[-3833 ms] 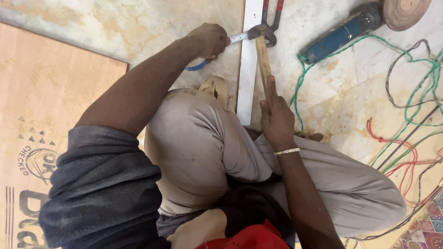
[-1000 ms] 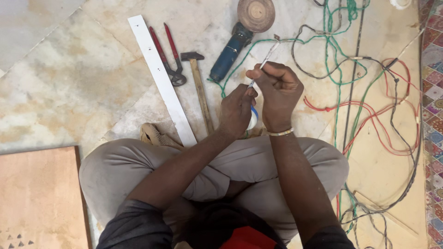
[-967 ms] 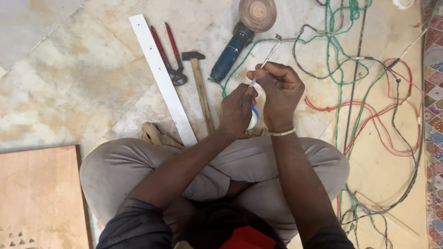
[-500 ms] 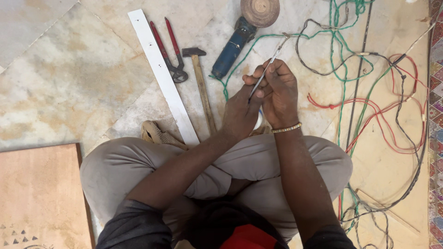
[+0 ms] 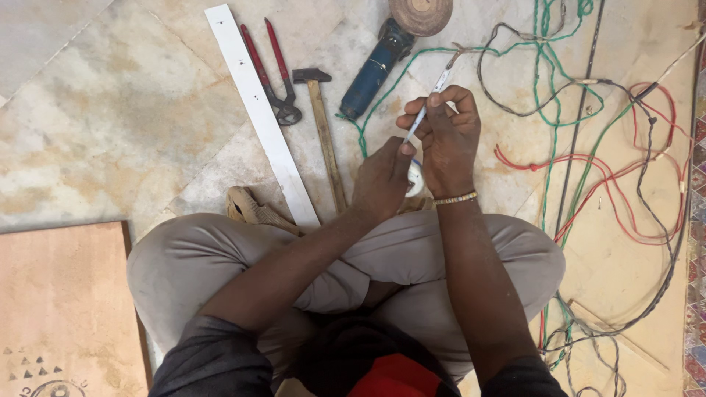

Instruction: The person measures a white track, hammers a bracket onto it, and wires a small electrical component using a screwdriver and pliers.

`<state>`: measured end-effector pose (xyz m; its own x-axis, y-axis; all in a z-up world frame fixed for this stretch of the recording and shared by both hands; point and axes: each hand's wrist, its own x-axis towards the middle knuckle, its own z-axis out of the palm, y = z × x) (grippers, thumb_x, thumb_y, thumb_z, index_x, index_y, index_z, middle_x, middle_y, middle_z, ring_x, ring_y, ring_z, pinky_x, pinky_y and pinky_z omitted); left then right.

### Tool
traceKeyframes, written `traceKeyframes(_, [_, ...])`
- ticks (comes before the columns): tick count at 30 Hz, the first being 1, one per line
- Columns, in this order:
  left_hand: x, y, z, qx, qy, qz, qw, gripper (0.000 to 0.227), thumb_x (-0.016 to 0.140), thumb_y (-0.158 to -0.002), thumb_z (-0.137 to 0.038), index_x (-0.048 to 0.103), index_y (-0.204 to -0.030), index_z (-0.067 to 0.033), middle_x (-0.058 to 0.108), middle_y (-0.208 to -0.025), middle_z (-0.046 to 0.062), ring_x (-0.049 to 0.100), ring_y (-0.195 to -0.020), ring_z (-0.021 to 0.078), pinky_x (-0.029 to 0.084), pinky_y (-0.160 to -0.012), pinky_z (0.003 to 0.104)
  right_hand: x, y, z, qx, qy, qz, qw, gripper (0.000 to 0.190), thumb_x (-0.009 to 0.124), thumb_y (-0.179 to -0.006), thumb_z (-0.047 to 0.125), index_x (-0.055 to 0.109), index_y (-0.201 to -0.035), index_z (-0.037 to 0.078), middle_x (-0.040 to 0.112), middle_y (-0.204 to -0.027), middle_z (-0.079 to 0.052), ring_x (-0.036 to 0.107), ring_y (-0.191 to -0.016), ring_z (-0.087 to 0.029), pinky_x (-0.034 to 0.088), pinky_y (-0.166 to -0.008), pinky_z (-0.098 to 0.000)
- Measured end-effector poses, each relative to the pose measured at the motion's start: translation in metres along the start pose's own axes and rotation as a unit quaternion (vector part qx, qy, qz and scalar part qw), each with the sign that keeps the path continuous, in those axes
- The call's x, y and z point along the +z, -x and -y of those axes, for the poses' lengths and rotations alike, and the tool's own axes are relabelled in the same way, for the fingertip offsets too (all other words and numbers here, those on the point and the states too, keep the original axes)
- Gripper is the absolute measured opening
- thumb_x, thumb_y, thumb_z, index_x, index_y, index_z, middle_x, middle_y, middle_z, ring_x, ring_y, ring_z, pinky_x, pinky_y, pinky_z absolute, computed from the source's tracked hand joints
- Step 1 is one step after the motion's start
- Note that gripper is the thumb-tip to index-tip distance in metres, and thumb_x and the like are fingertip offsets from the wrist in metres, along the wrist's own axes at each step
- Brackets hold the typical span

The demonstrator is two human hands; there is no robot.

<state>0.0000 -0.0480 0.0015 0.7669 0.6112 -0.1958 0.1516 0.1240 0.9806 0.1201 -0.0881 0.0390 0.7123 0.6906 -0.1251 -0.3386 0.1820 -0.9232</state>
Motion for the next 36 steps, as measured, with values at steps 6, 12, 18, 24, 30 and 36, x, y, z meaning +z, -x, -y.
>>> traceKeyframes(6, [-0.01, -0.012, 0.0, 0.016, -0.031, -0.017, 0.999, 0.037, 0.044, -0.107, -0.041, 0.061, -0.107, -0.0083, 0.07, -0.077, 0.013, 0.073, -0.066, 0.0259, 0.054, -0.063, 0.043, 0.001, 0.003, -0.012, -0.056, 0.022, 0.007, 0.998, 0.023, 0.065, -0.107, 0.012, 0.048, -0.122, 0.007, 0.074, -0.109, -0.018, 0.075, -0.089, -0.024, 0.064, -0.076, -0.0329])
traceKeyframes(12, [-0.014, -0.017, 0.002, -0.046, -0.015, -0.035, 0.998, 0.038, 0.052, -0.102, -0.041, 0.068, -0.119, -0.0114, 0.073, -0.077, 0.012, 0.074, -0.066, 0.0255, 0.055, -0.061, 0.041, 0.001, 0.008, -0.024, -0.074, 0.122, 0.034, 0.989, 0.05, 0.069, -0.103, 0.001, 0.041, -0.144, 0.005, 0.073, -0.115, -0.018, 0.076, -0.099, -0.025, 0.056, -0.072, -0.0267])
traceKeyframes(18, [-0.012, -0.023, 0.004, -0.031, -0.014, -0.029, 0.999, 0.041, 0.055, -0.102, -0.041, 0.067, -0.124, -0.0083, 0.072, -0.08, 0.014, 0.072, -0.071, 0.0245, 0.054, -0.065, 0.04, -0.008, -0.004, -0.015, -0.037, 0.123, 0.068, 0.989, 0.053, 0.067, -0.104, 0.0, 0.038, -0.149, 0.004, 0.071, -0.106, -0.013, 0.078, -0.1, -0.028, 0.06, -0.076, -0.0287])
traceKeyframes(24, [-0.002, -0.028, 0.013, 0.004, 0.01, 0.001, 1.0, 0.051, 0.063, -0.097, -0.038, 0.053, -0.132, -0.0025, 0.069, -0.114, 0.014, 0.073, -0.093, 0.0236, 0.059, -0.075, 0.038, -0.032, -0.039, 0.027, 0.018, 0.165, 0.102, 0.981, 0.051, 0.066, -0.103, 0.002, 0.037, -0.146, 0.007, 0.066, -0.099, -0.007, 0.076, -0.087, -0.025, 0.067, -0.077, -0.0378])
traceKeyframes(30, [-0.012, -0.07, 0.059, 0.129, -0.216, -0.088, 0.964, 0.039, 0.072, -0.095, -0.027, 0.06, -0.125, -0.0062, 0.066, -0.12, 0.016, 0.064, -0.115, 0.0345, 0.051, -0.098, 0.046, -0.094, -0.07, 0.049, 0.025, 0.236, 0.147, 0.96, 0.046, 0.064, -0.109, 0.004, 0.041, -0.15, 0.006, 0.066, -0.103, -0.01, 0.07, -0.08, -0.017, 0.065, -0.074, -0.036])
traceKeyframes(36, [0.003, -0.172, 0.078, 0.131, -0.4, -0.244, 0.874, 0.08, 0.082, -0.076, -0.035, 0.046, -0.136, 0.0029, 0.051, -0.134, 0.022, 0.051, -0.121, 0.0423, 0.045, -0.099, 0.056, -0.131, -0.109, 0.023, -0.071, 0.462, 0.136, 0.873, 0.042, 0.062, -0.107, -0.001, 0.051, -0.148, 0.003, 0.064, -0.1, -0.008, 0.067, -0.075, -0.014, 0.056, -0.066, -0.028])
